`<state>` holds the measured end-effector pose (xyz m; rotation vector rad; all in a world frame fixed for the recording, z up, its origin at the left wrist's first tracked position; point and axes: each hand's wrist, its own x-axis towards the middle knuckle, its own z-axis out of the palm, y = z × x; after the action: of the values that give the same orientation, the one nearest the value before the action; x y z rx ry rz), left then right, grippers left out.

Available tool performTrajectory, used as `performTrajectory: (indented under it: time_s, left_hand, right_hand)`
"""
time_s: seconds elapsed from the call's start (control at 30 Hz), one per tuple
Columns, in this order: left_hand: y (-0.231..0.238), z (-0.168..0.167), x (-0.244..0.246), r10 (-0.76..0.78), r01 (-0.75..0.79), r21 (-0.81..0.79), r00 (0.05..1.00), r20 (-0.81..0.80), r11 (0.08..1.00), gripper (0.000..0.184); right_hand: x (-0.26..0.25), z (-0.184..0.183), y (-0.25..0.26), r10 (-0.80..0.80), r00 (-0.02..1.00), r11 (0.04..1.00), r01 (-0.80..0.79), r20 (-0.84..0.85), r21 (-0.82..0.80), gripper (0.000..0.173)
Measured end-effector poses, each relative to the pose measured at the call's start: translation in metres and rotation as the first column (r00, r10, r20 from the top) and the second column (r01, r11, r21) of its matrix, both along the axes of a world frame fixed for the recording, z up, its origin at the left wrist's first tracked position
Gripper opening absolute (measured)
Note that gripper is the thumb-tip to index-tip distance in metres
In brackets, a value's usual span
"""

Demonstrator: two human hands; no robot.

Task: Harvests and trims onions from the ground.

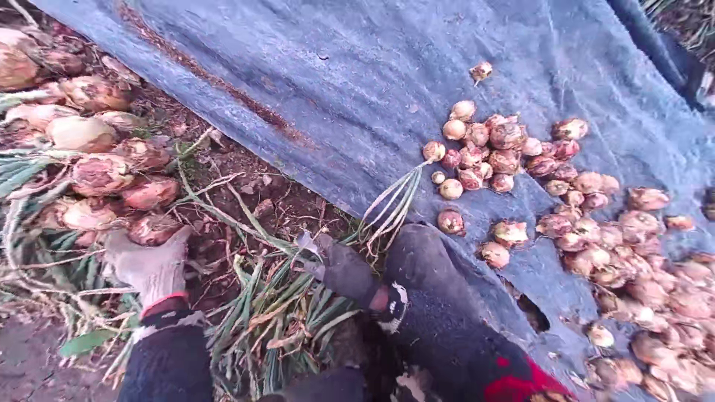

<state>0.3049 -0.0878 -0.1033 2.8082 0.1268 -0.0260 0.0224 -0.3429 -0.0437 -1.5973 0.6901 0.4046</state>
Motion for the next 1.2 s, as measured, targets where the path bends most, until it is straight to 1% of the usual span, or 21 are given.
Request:
performTrajectory:
  time_s: [0.07,0.13,0.23,0.3,0.43,0.5,0.6,0.63,0.7,0.8,0.83,0.87,0.93,0.97,1.0,1.03,1.07,1.1,1.13,1.17,1.2]
  left_hand:
    - [-0.002,0.002,-0.007,-0.044,0.041,0.039,0.996,0.082,0.998,0.114]
    - [-0.016,0.018,-0.033,-0.186,0.187,0.008,0.972,0.142,0.982,0.107]
    - [-0.036,0.05,-0.101,-0.393,0.4,-0.081,0.915,0.09,0.913,0.102]
    - [-0.047,0.072,-0.139,-0.452,0.435,-0.256,0.892,-0.006,0.863,0.101]
    - [-0.073,0.092,-0.186,-0.575,0.29,-0.725,0.8,-0.175,0.624,0.095]
    - [-0.083,0.105,-0.205,-0.619,0.135,-0.81,0.719,-0.316,0.57,0.092]
    - [-0.089,0.124,-0.218,-0.638,-0.128,-0.83,0.579,-0.507,0.544,0.088]
    - [-0.088,0.129,-0.216,-0.651,-0.152,-0.817,0.532,-0.542,0.556,0.089]
    - [-0.086,0.139,-0.213,-0.651,-0.021,-0.781,0.539,-0.534,0.624,0.091]
    - [-0.087,0.133,-0.217,-0.678,0.471,-0.537,0.675,-0.292,0.7,0.102]
    - [-0.089,0.126,-0.22,-0.681,0.551,-0.448,0.702,-0.207,0.704,0.108]
    - [-0.091,0.119,-0.224,-0.662,0.56,-0.411,0.732,-0.163,0.72,0.113]
    - [-0.096,0.105,-0.225,-0.523,0.385,-0.469,0.827,-0.208,0.795,0.11]
    - [-0.094,0.093,-0.217,-0.412,0.196,-0.561,0.864,-0.289,0.804,0.102]
    - [-0.09,0.079,-0.21,-0.303,-0.032,-0.672,0.876,-0.375,0.74,0.092]
    - [-0.086,0.068,-0.199,-0.211,-0.231,-0.748,0.871,-0.444,0.622,0.081]
    - [-0.086,0.065,-0.188,-0.179,-0.349,-0.795,0.855,-0.487,0.495,0.068]
    - [-0.085,0.068,-0.179,-0.185,-0.403,-0.817,0.841,-0.509,0.413,0.058]
    - [-0.084,0.074,-0.173,-0.21,-0.398,-0.828,0.839,-0.503,0.395,0.055]
    - [-0.088,0.081,-0.167,-0.233,-0.333,-0.828,0.851,-0.47,0.451,0.055]
    - [-0.096,0.092,-0.162,-0.259,-0.214,-0.801,0.873,-0.414,0.559,0.059]
  right_hand:
    - [-0.003,-0.003,-0.009,-0.047,0.998,0.999,0.047,0.032,-0.002,0.059]
    - [-0.006,-0.003,-0.017,-0.128,0.988,0.991,0.13,0.085,-0.02,0.057]
    - [-0.013,-0.006,-0.02,-0.133,0.985,0.989,0.14,0.112,-0.056,0.059]
    - [-0.012,-0.006,-0.012,-0.097,0.983,0.99,0.111,0.155,-0.088,0.061]
    - [-0.018,0.002,-0.003,-0.124,0.922,0.992,0.122,0.367,0.03,0.081]
    - [-0.025,0.004,-0.005,-0.134,0.887,0.99,0.101,0.442,0.099,0.08]
    - [-0.031,0.006,-0.009,-0.165,0.858,0.984,0.109,0.486,0.141,0.059]
    - [-0.033,0.007,-0.011,-0.167,0.857,0.983,0.107,0.487,0.149,0.055]
    - [-0.035,0.009,-0.012,-0.162,0.864,0.982,0.093,0.477,0.164,0.051]
    - [-0.032,0.006,-0.01,-0.226,0.869,0.968,0.15,0.439,0.201,0.04]
    - [-0.031,0.007,-0.011,-0.267,0.864,0.953,0.169,0.427,0.253,0.038]
    - [-0.032,0.012,-0.013,-0.291,0.858,0.937,0.167,0.423,0.306,0.036]
    - [-0.034,0.028,-0.014,-0.347,0.814,0.893,0.135,0.465,0.43,0.031]
    - [-0.038,0.042,-0.012,-0.365,0.786,0.86,0.079,0.499,0.505,0.03]
    - [-0.045,0.057,-0.009,-0.347,0.767,0.841,0.001,0.54,0.541,0.03]
    - [-0.047,0.066,-0.009,-0.325,0.759,0.843,-0.038,0.564,0.537,0.031]
    - [-0.044,0.067,-0.01,-0.324,0.781,0.858,0.003,0.535,0.514,0.034]
    - [-0.04,0.06,-0.011,-0.336,0.818,0.89,0.113,0.468,0.441,0.037]
    - [-0.035,0.045,-0.016,-0.305,0.874,0.932,0.193,0.378,0.306,0.042]
    - [-0.03,0.027,-0.022,-0.23,0.936,0.969,0.194,0.267,0.153,0.049]
    - [-0.027,0.013,-0.028,-0.151,0.971,0.987,0.139,0.184,0.076,0.056]
